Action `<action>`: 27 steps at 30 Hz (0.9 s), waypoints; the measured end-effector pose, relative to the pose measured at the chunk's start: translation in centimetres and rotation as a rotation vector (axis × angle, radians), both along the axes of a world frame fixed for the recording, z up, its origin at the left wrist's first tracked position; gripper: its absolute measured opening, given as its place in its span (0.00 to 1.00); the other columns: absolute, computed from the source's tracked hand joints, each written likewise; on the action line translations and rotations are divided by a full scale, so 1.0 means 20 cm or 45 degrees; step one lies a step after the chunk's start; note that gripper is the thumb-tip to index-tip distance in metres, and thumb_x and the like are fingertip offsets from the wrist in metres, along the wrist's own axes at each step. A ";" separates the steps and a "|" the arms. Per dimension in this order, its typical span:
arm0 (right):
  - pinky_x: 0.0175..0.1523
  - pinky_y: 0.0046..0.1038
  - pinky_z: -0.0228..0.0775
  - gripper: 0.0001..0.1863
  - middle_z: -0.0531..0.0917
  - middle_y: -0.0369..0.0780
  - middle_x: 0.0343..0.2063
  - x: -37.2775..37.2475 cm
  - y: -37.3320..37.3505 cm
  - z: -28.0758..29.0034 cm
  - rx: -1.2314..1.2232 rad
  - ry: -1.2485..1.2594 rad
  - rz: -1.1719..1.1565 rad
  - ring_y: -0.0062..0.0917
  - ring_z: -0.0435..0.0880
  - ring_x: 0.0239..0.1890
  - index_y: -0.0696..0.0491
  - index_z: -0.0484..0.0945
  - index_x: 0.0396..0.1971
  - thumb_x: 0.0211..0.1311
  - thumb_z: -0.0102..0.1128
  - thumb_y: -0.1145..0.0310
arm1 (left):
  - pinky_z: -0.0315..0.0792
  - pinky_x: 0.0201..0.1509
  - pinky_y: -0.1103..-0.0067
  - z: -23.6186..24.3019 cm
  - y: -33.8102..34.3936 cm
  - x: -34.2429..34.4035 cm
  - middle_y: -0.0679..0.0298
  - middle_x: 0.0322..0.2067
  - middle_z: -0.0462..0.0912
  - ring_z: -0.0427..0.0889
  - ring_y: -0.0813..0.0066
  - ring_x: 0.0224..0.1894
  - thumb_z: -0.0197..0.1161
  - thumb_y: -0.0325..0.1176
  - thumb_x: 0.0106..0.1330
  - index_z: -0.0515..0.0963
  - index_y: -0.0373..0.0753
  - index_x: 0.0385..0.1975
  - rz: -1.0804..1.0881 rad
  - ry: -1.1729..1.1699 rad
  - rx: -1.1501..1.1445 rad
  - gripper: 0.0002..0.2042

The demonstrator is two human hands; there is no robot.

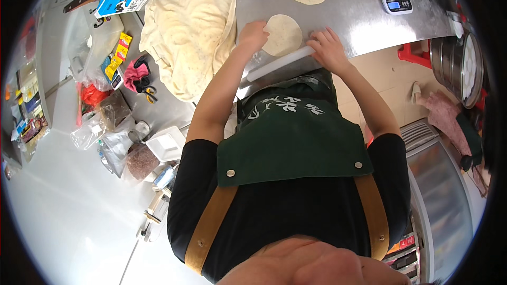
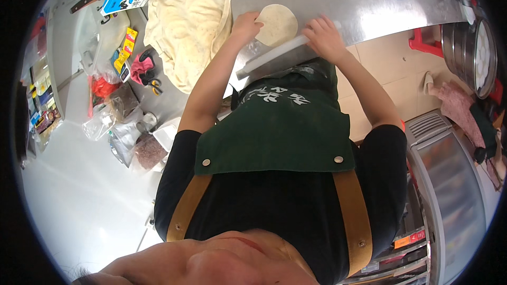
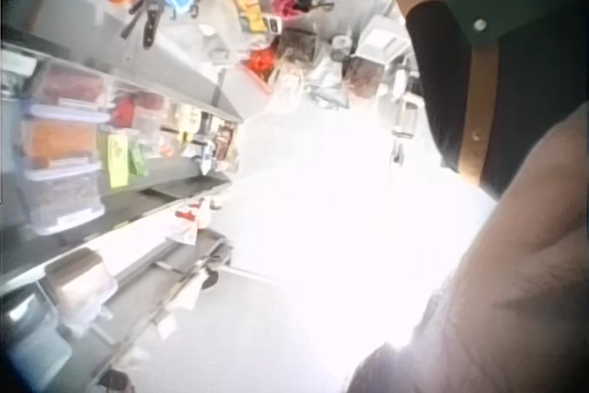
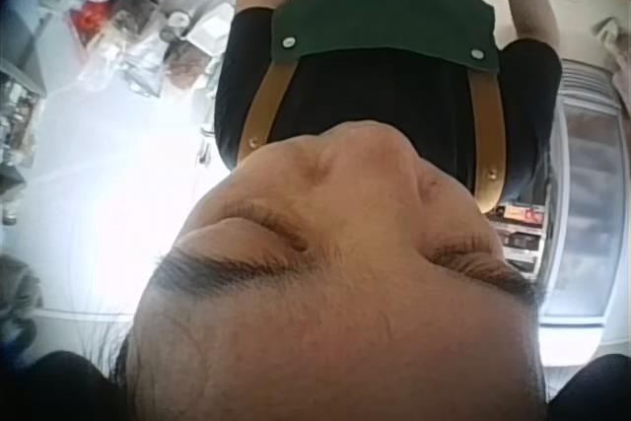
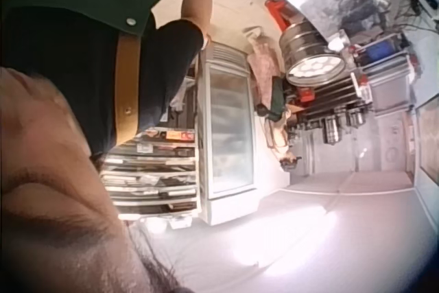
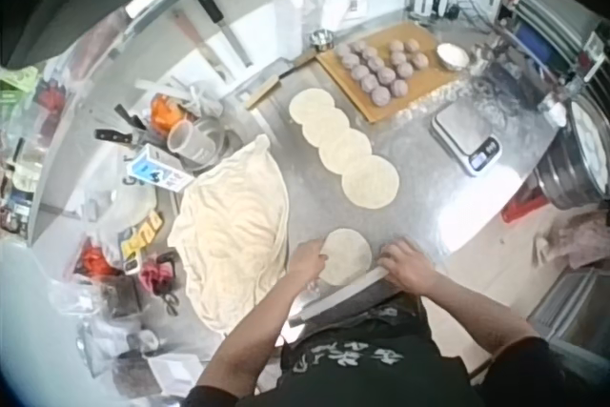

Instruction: Flatten small pieces of dough into circular wrappers using a rolling pin and place them on the table.

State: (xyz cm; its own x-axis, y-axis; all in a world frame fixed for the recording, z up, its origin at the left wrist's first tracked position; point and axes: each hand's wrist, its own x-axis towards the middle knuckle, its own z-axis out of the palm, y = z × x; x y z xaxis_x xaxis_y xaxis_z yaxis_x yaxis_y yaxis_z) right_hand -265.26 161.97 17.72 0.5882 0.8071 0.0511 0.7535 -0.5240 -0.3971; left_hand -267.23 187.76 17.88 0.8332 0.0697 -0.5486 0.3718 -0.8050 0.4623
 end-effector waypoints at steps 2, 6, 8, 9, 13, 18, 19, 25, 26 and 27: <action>0.62 0.39 0.52 0.19 0.72 0.38 0.40 0.05 0.05 -0.01 -0.009 0.013 0.010 0.32 0.69 0.49 0.50 0.73 0.36 0.42 0.64 0.63 | 0.70 0.41 0.68 -0.01 0.01 0.01 0.54 0.34 0.79 0.76 0.56 0.40 0.59 0.33 0.53 0.76 0.39 0.36 0.029 0.046 -0.053 0.11; 0.62 0.40 0.52 0.20 0.72 0.42 0.45 0.09 0.18 -0.08 0.040 -0.171 -0.156 0.35 0.68 0.51 0.53 0.72 0.39 0.48 0.59 0.57 | 0.69 0.39 0.70 -0.08 0.04 0.00 0.53 0.31 0.79 0.77 0.57 0.36 0.58 0.32 0.53 0.77 0.40 0.37 0.167 0.010 -0.280 0.11; 0.62 0.41 0.52 0.20 0.71 0.44 0.48 0.09 0.25 -0.12 0.063 -0.224 -0.284 0.36 0.67 0.53 0.54 0.71 0.41 0.50 0.56 0.57 | 0.69 0.38 0.72 -0.10 0.04 0.00 0.54 0.30 0.79 0.77 0.61 0.34 0.58 0.32 0.53 0.77 0.39 0.38 0.205 0.018 -0.329 0.12; 0.62 0.43 0.51 0.21 0.69 0.45 0.51 0.08 0.28 -0.13 0.093 -0.278 -0.407 0.38 0.66 0.55 0.55 0.71 0.43 0.52 0.54 0.58 | 0.69 0.37 0.74 -0.11 0.06 -0.01 0.55 0.30 0.79 0.77 0.64 0.32 0.58 0.31 0.54 0.77 0.39 0.38 0.249 0.023 -0.373 0.12; 0.62 0.44 0.49 0.23 0.65 0.47 0.55 -0.02 0.23 -0.14 -0.061 -0.273 -0.440 0.39 0.63 0.58 0.54 0.68 0.49 0.53 0.52 0.60 | 0.69 0.36 0.78 -0.15 0.07 -0.03 0.60 0.30 0.80 0.76 0.73 0.31 0.57 0.29 0.55 0.77 0.37 0.41 0.411 -0.120 -0.649 0.13; 0.62 0.47 0.47 0.28 0.59 0.46 0.60 0.22 0.44 -0.17 -0.010 -0.267 -0.620 0.39 0.57 0.62 0.54 0.62 0.56 0.56 0.49 0.59 | 0.68 0.37 0.82 -0.15 0.07 0.00 0.64 0.31 0.80 0.75 0.79 0.32 0.57 0.26 0.55 0.76 0.33 0.41 0.689 -0.043 -1.081 0.13; 0.62 0.47 0.47 0.28 0.59 0.46 0.60 0.20 0.43 -0.17 -0.010 -0.269 -0.624 0.39 0.57 0.62 0.54 0.62 0.56 0.56 0.49 0.59 | 0.68 0.37 0.82 -0.15 0.08 -0.01 0.64 0.31 0.80 0.75 0.79 0.32 0.57 0.26 0.55 0.76 0.33 0.41 0.685 -0.043 -1.081 0.13; 0.63 0.44 0.46 0.33 0.60 0.47 0.59 -0.08 0.17 -0.10 -0.089 -0.187 -0.459 0.39 0.57 0.62 0.55 0.60 0.56 0.53 0.54 0.55 | 0.69 0.37 0.81 -0.10 0.11 -0.03 0.62 0.30 0.80 0.76 0.77 0.33 0.60 0.29 0.53 0.77 0.33 0.38 0.598 0.184 -0.867 0.12; 0.63 0.45 0.47 0.32 0.60 0.47 0.59 -0.11 0.15 -0.07 -0.084 -0.124 -0.413 0.39 0.57 0.62 0.55 0.62 0.55 0.51 0.56 0.55 | 0.69 0.37 0.81 -0.14 0.12 -0.04 0.63 0.29 0.80 0.77 0.76 0.32 0.61 0.31 0.52 0.78 0.33 0.37 0.514 0.198 -0.775 0.13; 0.63 0.45 0.47 0.32 0.60 0.47 0.59 -0.12 0.12 -0.05 -0.084 -0.062 -0.378 0.39 0.57 0.62 0.54 0.64 0.54 0.50 0.58 0.55 | 0.69 0.36 0.80 -0.15 0.11 -0.04 0.63 0.28 0.80 0.77 0.75 0.32 0.63 0.33 0.51 0.78 0.34 0.36 0.420 0.215 -0.685 0.13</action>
